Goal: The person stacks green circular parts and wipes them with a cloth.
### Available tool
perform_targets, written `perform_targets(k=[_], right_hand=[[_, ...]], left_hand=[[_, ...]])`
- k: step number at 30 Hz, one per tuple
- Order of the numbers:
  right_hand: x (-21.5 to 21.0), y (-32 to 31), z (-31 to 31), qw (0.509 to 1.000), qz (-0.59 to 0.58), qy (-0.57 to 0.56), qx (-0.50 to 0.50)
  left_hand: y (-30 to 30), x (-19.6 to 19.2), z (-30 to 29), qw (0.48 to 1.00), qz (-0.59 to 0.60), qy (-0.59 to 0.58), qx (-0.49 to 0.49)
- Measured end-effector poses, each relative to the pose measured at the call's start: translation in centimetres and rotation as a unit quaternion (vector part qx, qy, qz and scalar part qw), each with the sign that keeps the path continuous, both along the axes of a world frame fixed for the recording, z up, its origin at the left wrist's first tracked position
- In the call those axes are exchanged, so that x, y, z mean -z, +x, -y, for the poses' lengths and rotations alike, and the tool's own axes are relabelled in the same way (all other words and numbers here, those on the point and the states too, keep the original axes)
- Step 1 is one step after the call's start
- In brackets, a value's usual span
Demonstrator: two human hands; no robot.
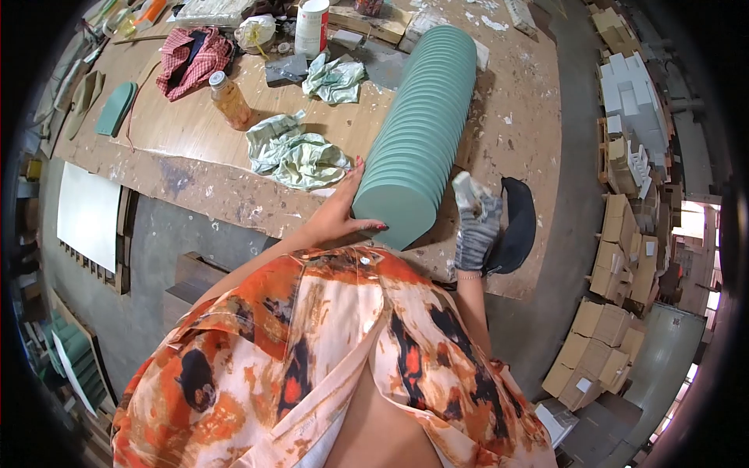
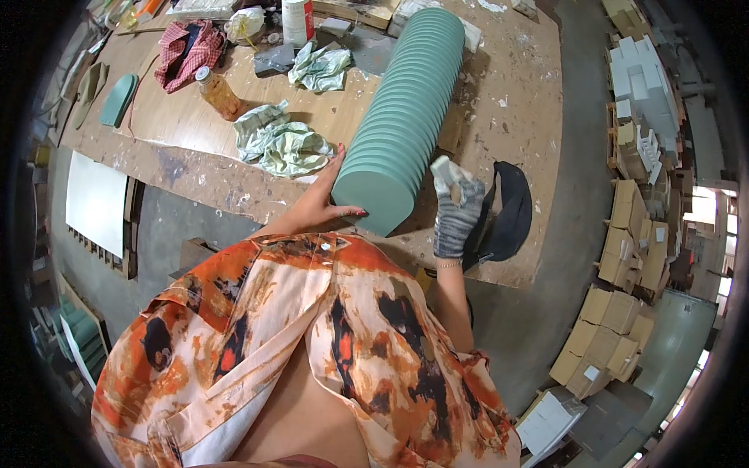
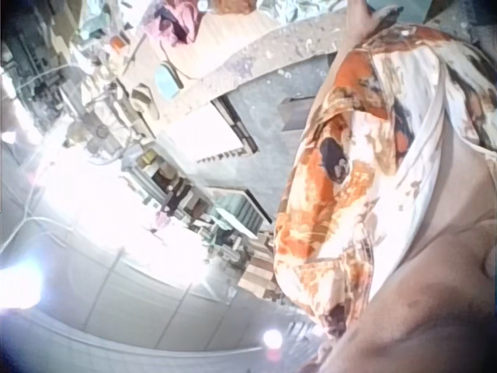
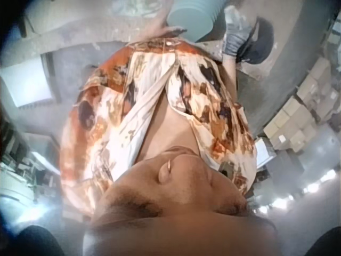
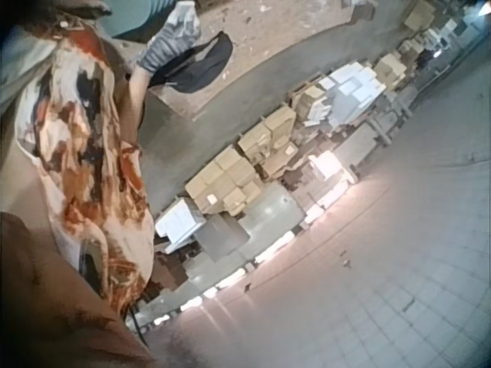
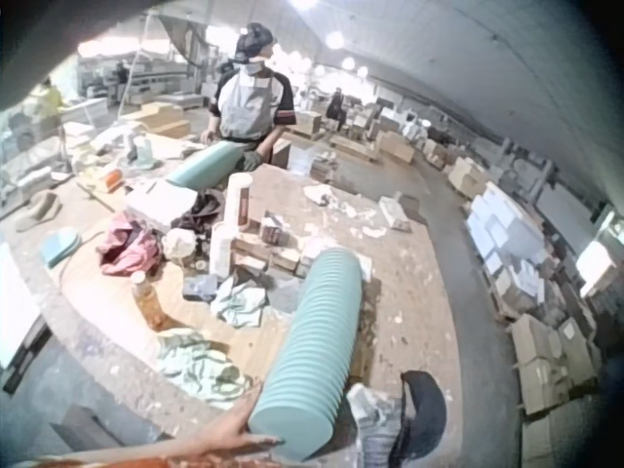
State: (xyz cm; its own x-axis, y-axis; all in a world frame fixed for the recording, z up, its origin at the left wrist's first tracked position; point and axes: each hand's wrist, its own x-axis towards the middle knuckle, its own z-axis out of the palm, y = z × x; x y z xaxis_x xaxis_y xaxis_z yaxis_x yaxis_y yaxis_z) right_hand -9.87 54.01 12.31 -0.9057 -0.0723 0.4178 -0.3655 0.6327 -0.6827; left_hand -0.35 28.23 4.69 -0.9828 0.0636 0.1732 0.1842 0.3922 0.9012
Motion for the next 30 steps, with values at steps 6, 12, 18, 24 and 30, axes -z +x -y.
perform_targets(k=[6, 12, 18, 24, 30], right_hand=[[-1.8, -2.3, 2.5, 0.987, 0.017, -0.093, -0.128], [-3.8, -4.3, 4.5, 0.977, -0.077, 0.062, -0.187], [-7.5, -6.5, 9.1, 0.895, -0.085, 0.262, -0.35], [-7.7, -7.7, 14.4, 0.799, -0.07, 0.399, -0.445], [-6.4, -7.3, 18.0, 0.675, -0.019, 0.519, -0.524]], left_hand=[[-0.3, 0.3, -0.2, 0.999, -0.042, -0.006, 0.002], [0.1, 0.2, 0.0, 0.999, -0.032, 0.029, 0.0], [0.1, -0.1, -0.1, 1.0, -0.018, 0.01, -0.009], [0.2, 0.5, 0.0, 0.999, -0.048, 0.0, -0.023], [0.5, 0.4, 0.1, 1.0, -0.009, -0.001, -0.015]])
